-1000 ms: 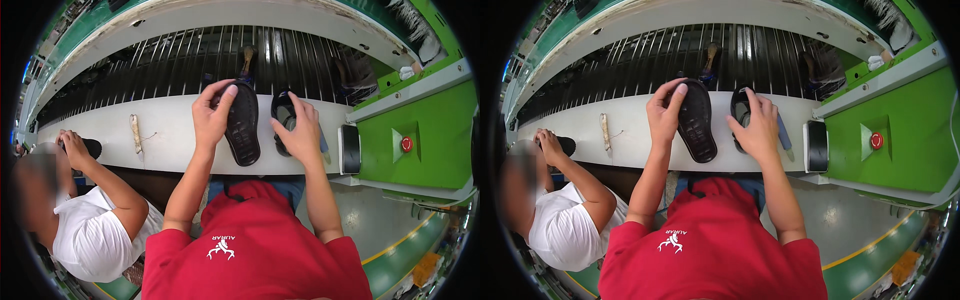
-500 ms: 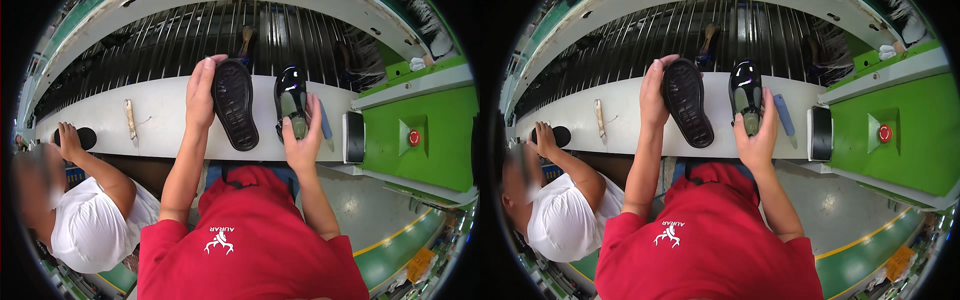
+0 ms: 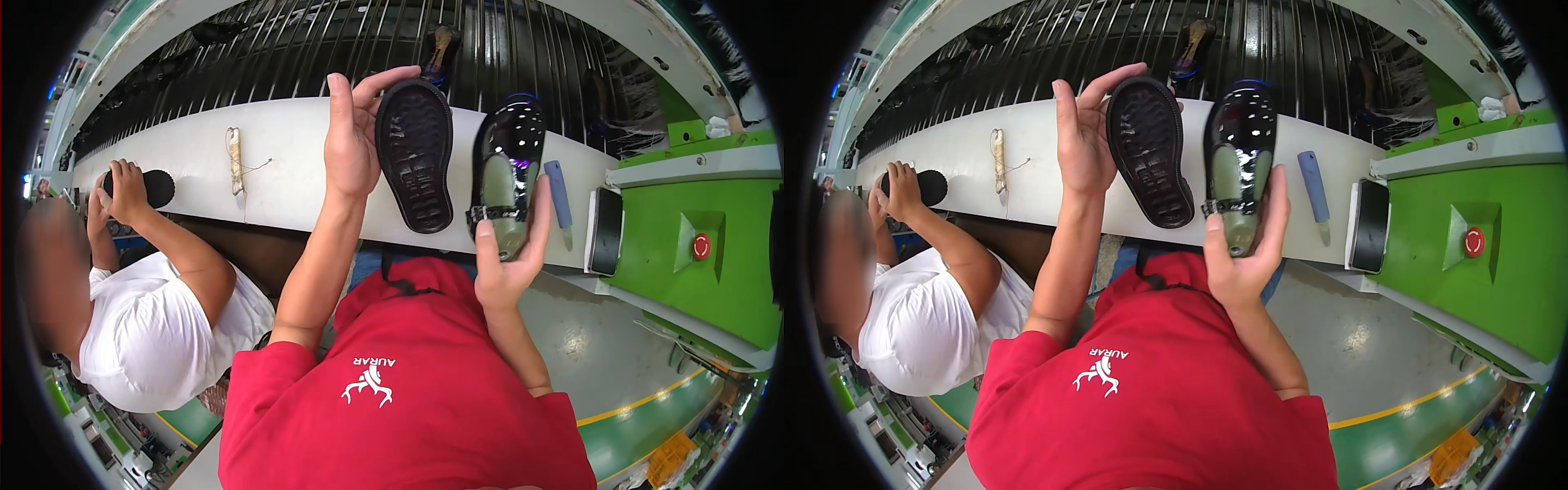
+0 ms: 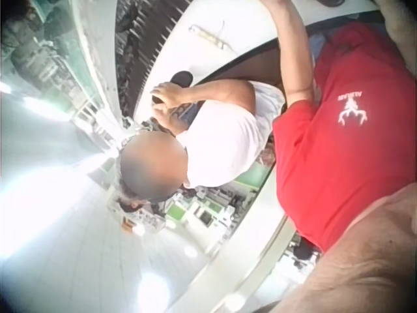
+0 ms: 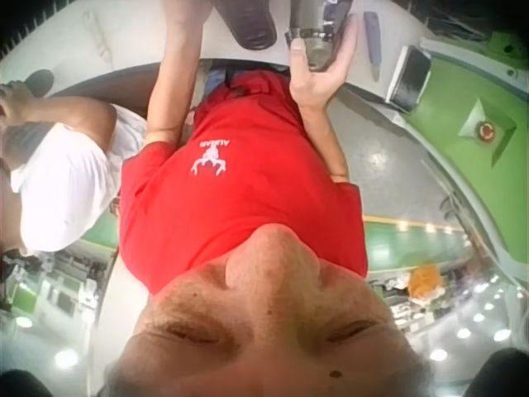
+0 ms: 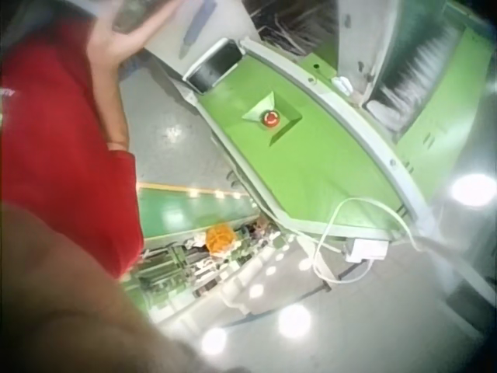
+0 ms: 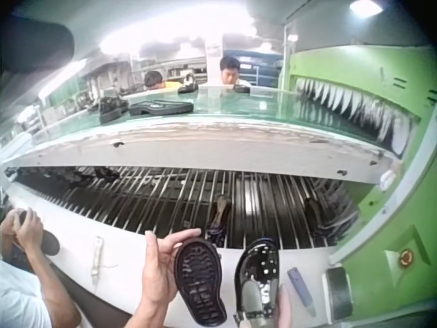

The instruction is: The person assembles sandals on a factory assembly line by picking up a sole and an upper, pressing them together, and placing the finished unit on the conveyor belt. The process is repeated for multiple units, with the person occasionally using a small blue tool to assist in the assembly.

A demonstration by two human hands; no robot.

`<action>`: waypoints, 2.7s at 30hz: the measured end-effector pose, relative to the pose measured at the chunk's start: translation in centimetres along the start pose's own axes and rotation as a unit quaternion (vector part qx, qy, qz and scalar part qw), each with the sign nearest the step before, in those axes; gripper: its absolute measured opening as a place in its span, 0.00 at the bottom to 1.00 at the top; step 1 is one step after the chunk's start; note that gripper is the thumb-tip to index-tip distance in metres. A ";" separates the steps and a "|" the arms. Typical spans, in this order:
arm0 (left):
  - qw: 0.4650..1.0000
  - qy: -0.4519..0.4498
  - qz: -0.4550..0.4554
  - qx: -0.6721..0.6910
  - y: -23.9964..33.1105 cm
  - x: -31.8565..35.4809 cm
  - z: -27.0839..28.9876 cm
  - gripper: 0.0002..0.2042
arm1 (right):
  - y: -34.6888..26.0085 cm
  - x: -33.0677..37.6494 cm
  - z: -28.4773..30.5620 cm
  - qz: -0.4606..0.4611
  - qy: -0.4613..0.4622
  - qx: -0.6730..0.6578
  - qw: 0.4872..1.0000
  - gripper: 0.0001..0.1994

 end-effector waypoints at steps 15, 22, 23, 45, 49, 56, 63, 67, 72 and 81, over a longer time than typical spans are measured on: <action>0.988 -0.019 -0.096 -0.120 3.6 3.9 -3.7 0.36 | -1.6 3.2 -2.7 0.078 -0.148 0.020 0.986 0.46; 0.979 -0.015 -0.113 -0.170 3.9 4.4 -4.3 0.35 | -1.9 3.4 -2.8 0.080 -0.174 0.047 0.980 0.46; 0.978 -0.014 -0.116 -0.172 3.9 4.4 -4.2 0.34 | -2.0 3.4 -2.9 0.080 -0.176 0.050 0.980 0.46; 0.972 -0.017 -0.135 -0.190 3.7 4.5 -4.3 0.30 | -1.3 3.4 -2.8 0.091 -0.171 0.071 0.978 0.47; 0.972 -0.022 -0.136 -0.192 3.6 4.5 -4.2 0.29 | -1.2 3.4 -2.9 0.089 -0.169 0.066 0.979 0.47; 0.974 -0.019 -0.132 -0.185 3.7 4.6 -4.2 0.29 | -1.2 3.4 -2.9 0.090 -0.172 0.077 0.978 0.47; 0.978 -0.010 -0.104 -0.178 4.0 4.8 -4.5 0.27 | -1.5 3.3 -3.0 0.092 -0.165 0.076 0.979 0.47; 0.979 0.000 -0.089 -0.183 4.4 5.0 -4.8 0.24 | -1.4 3.4 -2.8 0.101 -0.160 0.074 0.979 0.46; 0.976 -0.009 -0.090 -0.198 5.1 4.8 -5.2 0.22 | -1.9 3.4 -2.5 0.100 -0.151 0.064 0.981 0.45; 0.991 -0.007 -0.058 -0.117 5.0 5.0 -5.5 0.26 | -0.9 1.3 -0.9 -0.054 -0.053 -0.230 0.970 0.48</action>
Point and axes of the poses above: each hand's wrist, its own x-axis away from the middle knuckle, its own z-axis out of the back of the hand, y = z × x, the point moved 4 cm from there along -x, towards the middle knuckle, and after that the axes turned 12 degrees about -y, right-handed, at the moved point
